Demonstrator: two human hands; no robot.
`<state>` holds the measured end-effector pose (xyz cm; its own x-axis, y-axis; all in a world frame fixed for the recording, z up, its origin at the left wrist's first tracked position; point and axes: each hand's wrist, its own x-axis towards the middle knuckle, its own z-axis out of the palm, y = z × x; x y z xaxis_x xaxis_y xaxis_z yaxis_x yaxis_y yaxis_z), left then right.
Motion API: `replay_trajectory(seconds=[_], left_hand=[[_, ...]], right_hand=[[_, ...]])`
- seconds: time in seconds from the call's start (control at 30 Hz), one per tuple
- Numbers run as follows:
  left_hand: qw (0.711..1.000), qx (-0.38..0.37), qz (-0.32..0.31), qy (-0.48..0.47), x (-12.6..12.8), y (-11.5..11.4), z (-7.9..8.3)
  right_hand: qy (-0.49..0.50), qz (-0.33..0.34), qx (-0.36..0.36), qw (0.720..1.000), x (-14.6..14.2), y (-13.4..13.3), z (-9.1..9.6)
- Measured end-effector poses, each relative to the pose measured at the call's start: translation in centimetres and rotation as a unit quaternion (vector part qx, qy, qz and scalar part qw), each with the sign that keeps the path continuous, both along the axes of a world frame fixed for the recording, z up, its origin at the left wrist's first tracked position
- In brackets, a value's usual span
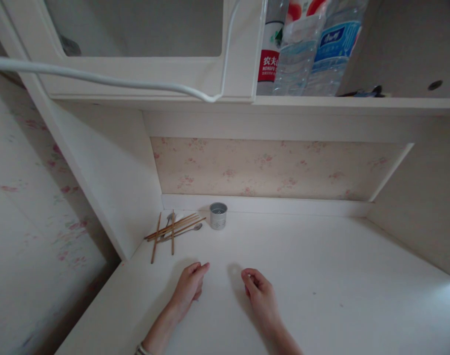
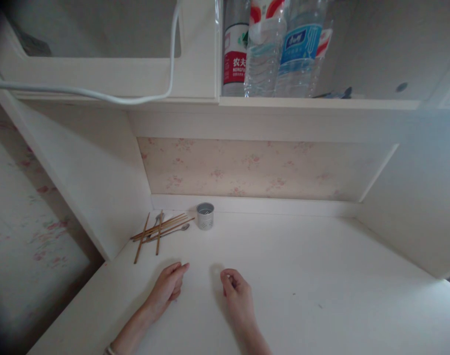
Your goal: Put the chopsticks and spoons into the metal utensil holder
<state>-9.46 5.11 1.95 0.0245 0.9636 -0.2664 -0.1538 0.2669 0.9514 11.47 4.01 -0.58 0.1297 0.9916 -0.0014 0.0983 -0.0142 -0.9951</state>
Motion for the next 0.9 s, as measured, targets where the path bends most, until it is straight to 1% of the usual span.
replay_trajectory(seconds=[0.2, 0.47, 0.73, 0.9], left_hand=[[1.000, 0.004, -0.002, 0.021, 0.19, -0.02, 0.11], [1.000, 0.007, 0.000, 0.031, 0.22, -0.09, 0.19], [0.998, 0.020, -0.010, 0.054, 0.20, -0.05, -0.15], [0.998, 0.010, -0.011, 0.058, 0.32, -0.08, 0.10]], right_hand=[[-0.002, 0.012, -0.006, 1.000, 0.15, 0.10, -0.44], [0.000, 0.014, -0.010, 1.000, 0.19, 0.12, -0.40], [0.010, 0.014, -0.001, 1.000, 0.18, 0.17, -0.34], [0.002, 0.021, -0.007, 1.000, 0.24, 0.07, -0.32]])
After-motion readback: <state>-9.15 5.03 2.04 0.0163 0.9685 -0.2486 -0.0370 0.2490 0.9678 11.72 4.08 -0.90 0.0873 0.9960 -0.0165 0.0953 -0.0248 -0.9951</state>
